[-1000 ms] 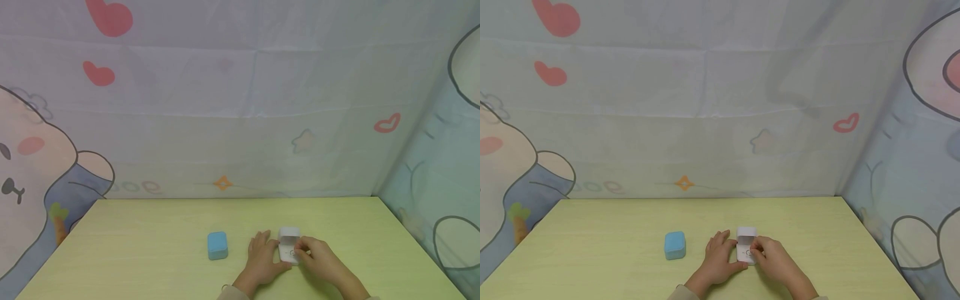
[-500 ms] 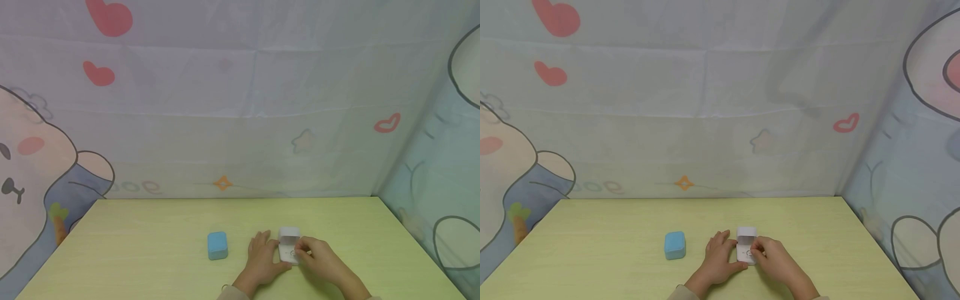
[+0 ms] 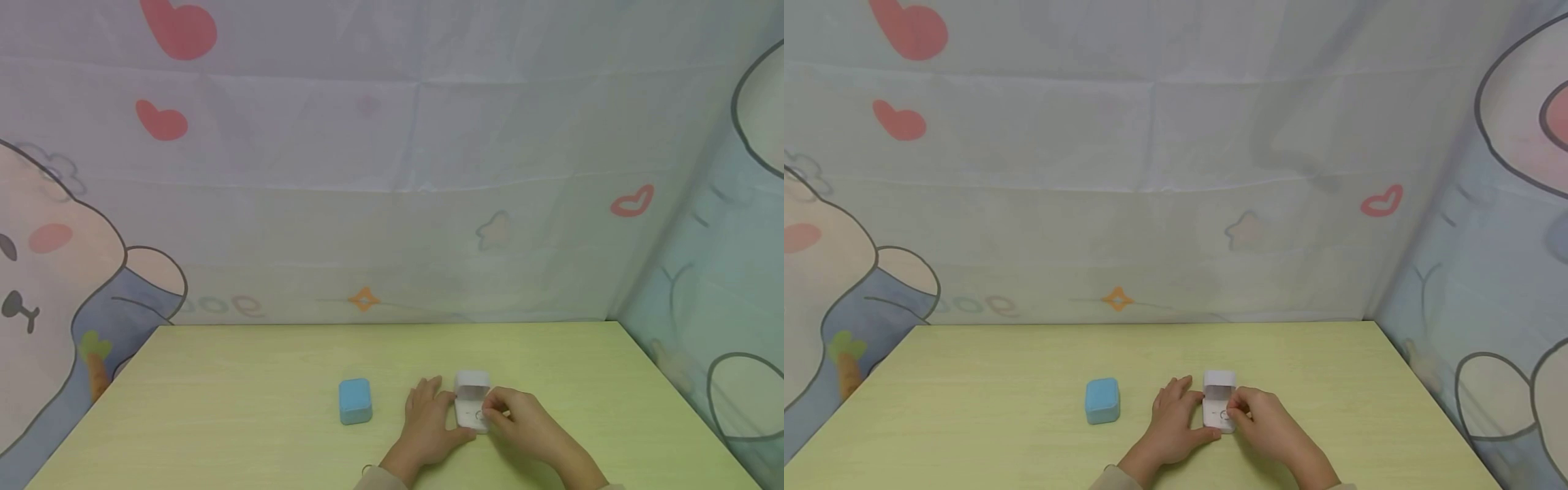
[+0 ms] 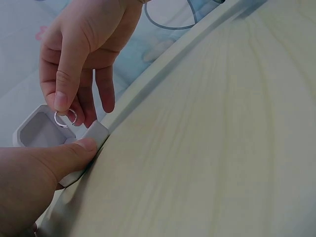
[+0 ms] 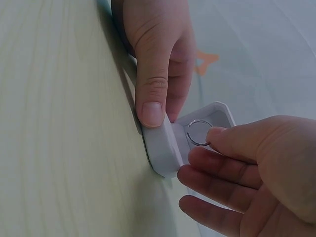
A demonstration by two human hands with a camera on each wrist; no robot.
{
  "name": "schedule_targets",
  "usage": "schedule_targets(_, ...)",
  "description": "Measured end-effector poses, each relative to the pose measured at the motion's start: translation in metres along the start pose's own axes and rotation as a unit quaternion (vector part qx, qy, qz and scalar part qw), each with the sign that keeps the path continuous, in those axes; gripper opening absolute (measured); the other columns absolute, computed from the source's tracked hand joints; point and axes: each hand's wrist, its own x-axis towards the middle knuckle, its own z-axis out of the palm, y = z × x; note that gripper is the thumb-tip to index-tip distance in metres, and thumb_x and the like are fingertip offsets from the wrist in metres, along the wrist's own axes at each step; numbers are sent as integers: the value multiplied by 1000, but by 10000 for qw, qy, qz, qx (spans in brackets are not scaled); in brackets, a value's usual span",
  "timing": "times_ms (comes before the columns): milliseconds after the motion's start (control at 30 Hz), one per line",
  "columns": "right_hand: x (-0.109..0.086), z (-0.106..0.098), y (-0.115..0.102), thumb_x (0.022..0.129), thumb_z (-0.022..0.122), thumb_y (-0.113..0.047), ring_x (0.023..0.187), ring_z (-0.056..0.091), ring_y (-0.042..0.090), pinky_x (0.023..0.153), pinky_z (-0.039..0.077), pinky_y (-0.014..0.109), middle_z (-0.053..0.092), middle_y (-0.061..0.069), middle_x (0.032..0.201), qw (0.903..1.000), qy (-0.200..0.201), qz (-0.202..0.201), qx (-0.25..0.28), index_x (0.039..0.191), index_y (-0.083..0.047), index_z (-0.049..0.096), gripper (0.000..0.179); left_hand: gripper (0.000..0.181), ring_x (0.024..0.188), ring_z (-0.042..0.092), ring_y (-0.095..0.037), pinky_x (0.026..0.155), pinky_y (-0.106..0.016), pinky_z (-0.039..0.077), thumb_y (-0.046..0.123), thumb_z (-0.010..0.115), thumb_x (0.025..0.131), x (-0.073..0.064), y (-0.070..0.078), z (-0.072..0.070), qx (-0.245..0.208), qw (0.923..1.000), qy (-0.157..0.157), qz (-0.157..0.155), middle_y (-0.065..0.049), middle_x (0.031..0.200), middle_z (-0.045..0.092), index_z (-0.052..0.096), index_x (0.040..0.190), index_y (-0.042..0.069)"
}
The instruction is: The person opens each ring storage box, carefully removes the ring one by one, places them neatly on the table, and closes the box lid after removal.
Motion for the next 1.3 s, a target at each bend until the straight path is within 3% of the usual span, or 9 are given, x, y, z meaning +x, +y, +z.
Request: schedule_targets(1300, 0, -3, 2, 91, 61, -16, 85, 63, 12, 71, 54, 23, 67, -2, 89, 9999, -129, -12, -24, 89, -9, 63, 8, 57, 139, 23, -43, 112, -61, 13, 39, 72, 80, -2, 1, -2, 130, 9997, 54, 179, -19, 146, 36, 57, 120, 1)
